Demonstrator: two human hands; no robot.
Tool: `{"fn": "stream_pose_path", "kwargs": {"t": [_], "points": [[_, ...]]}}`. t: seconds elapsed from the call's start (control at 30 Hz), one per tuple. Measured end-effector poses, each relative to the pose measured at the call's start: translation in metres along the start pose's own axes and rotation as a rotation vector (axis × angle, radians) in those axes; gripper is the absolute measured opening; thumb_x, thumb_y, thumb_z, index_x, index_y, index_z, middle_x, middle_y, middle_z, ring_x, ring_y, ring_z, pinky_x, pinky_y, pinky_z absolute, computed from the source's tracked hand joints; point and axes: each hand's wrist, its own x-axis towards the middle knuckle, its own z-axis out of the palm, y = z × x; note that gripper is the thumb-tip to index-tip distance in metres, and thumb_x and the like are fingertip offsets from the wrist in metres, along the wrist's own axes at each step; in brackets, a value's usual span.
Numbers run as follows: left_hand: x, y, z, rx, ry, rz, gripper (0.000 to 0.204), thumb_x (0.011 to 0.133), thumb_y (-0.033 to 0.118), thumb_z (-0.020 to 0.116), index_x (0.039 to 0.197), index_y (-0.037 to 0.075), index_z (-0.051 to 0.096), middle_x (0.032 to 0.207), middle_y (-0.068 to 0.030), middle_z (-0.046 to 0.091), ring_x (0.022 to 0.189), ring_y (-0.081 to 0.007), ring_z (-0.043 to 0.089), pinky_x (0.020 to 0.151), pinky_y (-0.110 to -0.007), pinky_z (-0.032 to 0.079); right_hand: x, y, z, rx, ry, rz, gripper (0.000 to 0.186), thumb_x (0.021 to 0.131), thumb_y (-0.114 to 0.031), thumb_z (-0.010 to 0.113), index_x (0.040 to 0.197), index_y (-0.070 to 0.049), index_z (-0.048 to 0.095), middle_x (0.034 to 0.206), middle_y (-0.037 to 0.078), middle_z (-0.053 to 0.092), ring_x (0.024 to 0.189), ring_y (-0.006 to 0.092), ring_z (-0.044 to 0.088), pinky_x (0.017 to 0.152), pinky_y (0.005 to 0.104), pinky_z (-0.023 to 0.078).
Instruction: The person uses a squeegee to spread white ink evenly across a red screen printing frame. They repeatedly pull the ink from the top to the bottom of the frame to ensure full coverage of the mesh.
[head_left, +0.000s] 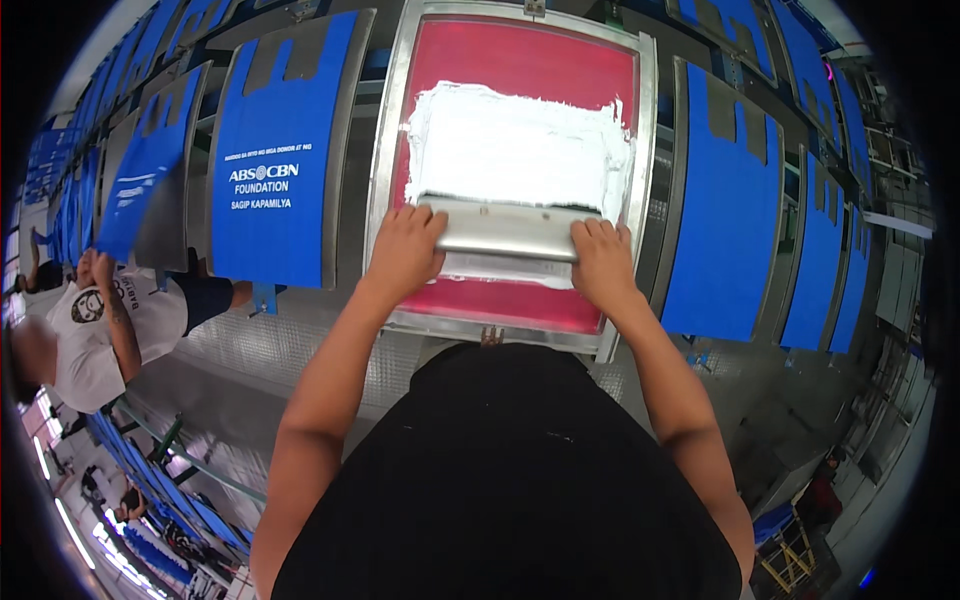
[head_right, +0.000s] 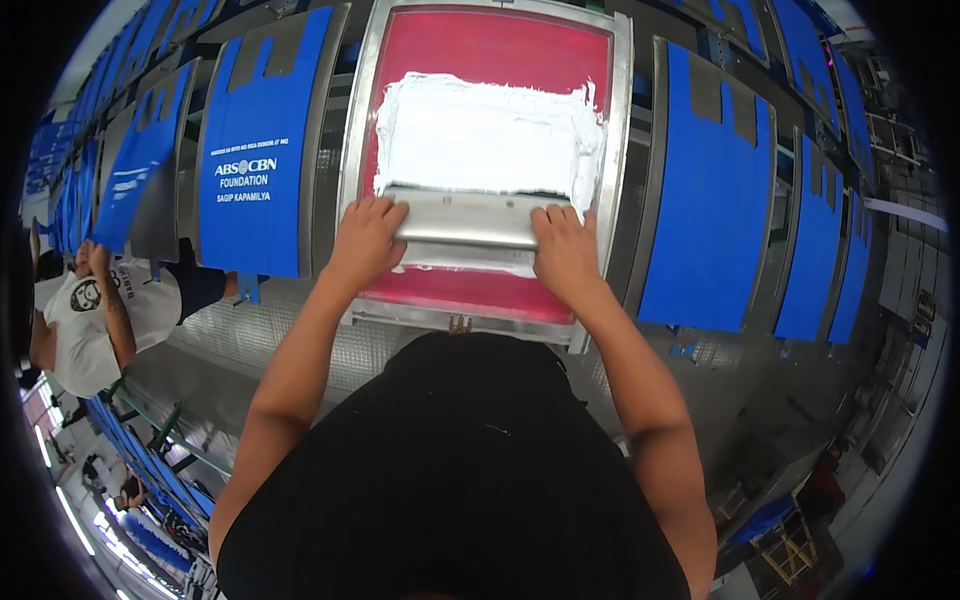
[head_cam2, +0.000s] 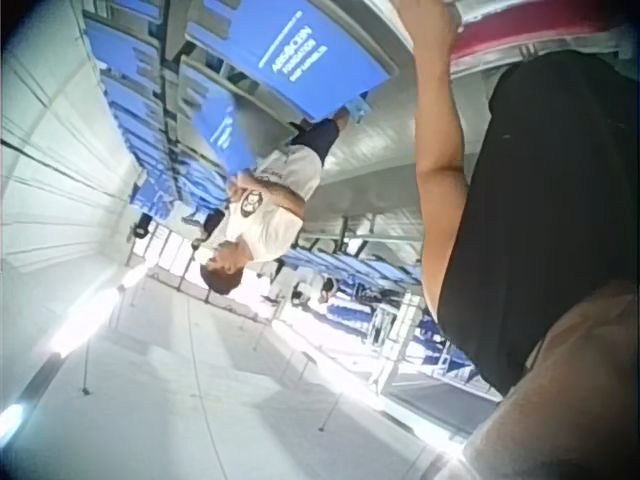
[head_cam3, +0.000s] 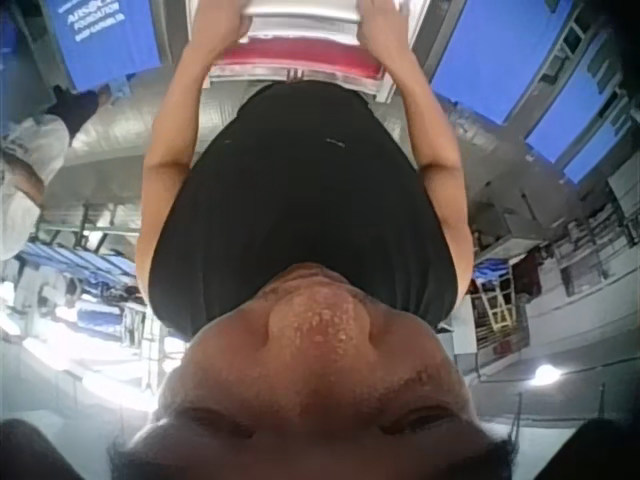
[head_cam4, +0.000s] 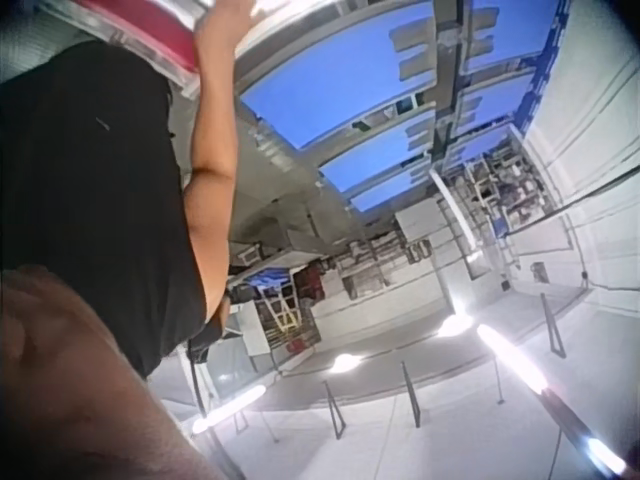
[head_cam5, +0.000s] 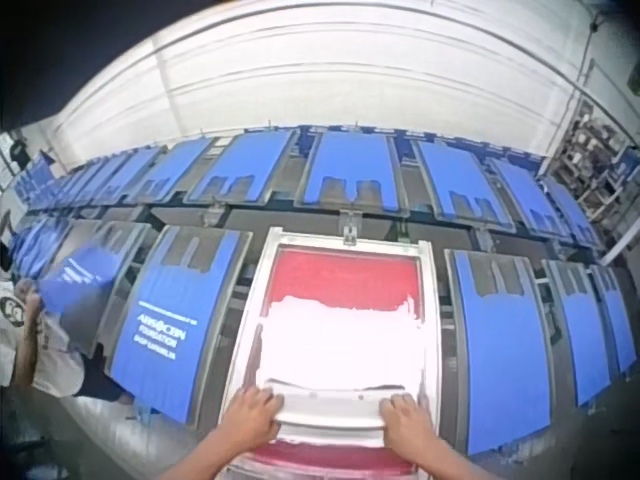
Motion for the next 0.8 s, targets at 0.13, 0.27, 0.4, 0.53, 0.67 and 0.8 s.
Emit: {"fn": "stream_pose_path", "kwargs": {"t": [0.13, 0.27, 0.4, 0.53, 0.67, 0.8], "points": [[-0.058, 0.03, -0.012, -0.113, -0.017, -0.03, 0.033, 0.06, 0.011, 0.072, 0.091, 0.006, 0.059, 0.086, -0.01, 0.057, 0.087, -0.0304, 0.056, 0.079, -0.041, 0.044, -0.056, -0.021, -0.027, 0.076, -0.127, 0.028, 0.037, 0.063, -0.002, 0.062, 0.1, -0.006, 0.06, 0.092, 0.01, 0.063, 0.093, 0.0303, 0.059, 0.093, 0.049, 0.038], [-0.067, 0.032, 0.007, -0.188, -0.024, -0.059, 0.035, 0.057, 0.01, 0.074, 0.089, 0.006, 0.059, 0.089, -0.0107, 0.059, 0.086, -0.0317, 0.057, 0.076, -0.043, 0.045, -0.059, -0.026, -0.002, 0.099, -0.173, 0.085, 0.037, 0.06, -0.005, 0.066, 0.096, -0.006, 0.063, 0.088, 0.01, 0.065, 0.089, 0.0296, 0.061, 0.09, 0.0459, 0.042], [-0.051, 0.017, 0.006, -0.136, -0.143, -0.116, 0.036, 0.056, 0.007, 0.072, 0.09, 0.006, 0.059, 0.09, -0.0109, 0.06, 0.086, -0.031, 0.058, 0.077, -0.043, 0.047, -0.041, -0.026, -0.008, 0.119, -0.266, 0.105, 0.04, 0.056, -0.004, 0.068, 0.095, -0.008, 0.064, 0.089, 0.01, 0.066, 0.089, 0.0294, 0.062, 0.09, 0.0478, 0.044], [-0.086, 0.03, 0.042, -0.101, 0.091, -0.054, 0.035, 0.059, 0.003, 0.067, 0.093, 0.005, 0.061, 0.096, -0.0119, 0.062, 0.09, -0.0305, 0.06, 0.08, -0.043, 0.047, -0.08, -0.036, 0.016, 0.103, -0.09, 0.077, 0.042, 0.054, -0.002, 0.069, 0.096, -0.008, 0.065, 0.093, 0.01, 0.068, 0.091, 0.0289, 0.063, 0.101, 0.0496, 0.04], [0.025, -0.01, 0.02, -0.06, -0.035, -0.17, 0.028, 0.061, 0.004, 0.07, 0.089, 0.007, 0.066, 0.088, -0.0115, 0.066, 0.084, -0.0305, 0.063, 0.076, -0.042, 0.049, 0.02, 0.013, 0.021, -0.011, -0.065, 0.126, 0.041, 0.06, -0.003, 0.068, 0.1, -0.01, 0.066, 0.093, 0.011, 0.068, 0.091, 0.0286, 0.064, 0.107, 0.0499, 0.034], [0.133, -0.052, -0.001, 0.021, 0.072, -0.121, 0.022, 0.07, 0.021, 0.074, 0.086, 0.009, 0.067, 0.082, -0.0129, 0.067, 0.081, -0.0329, 0.065, 0.071, -0.044, 0.052, 0.128, 0.057, -0.025, -0.061, -0.109, 0.129, 0.028, 0.066, -0.013, 0.066, 0.093, -0.014, 0.067, 0.081, 0.012, 0.069, 0.084, 0.0295, 0.067, 0.097, 0.046, 0.041]]}}
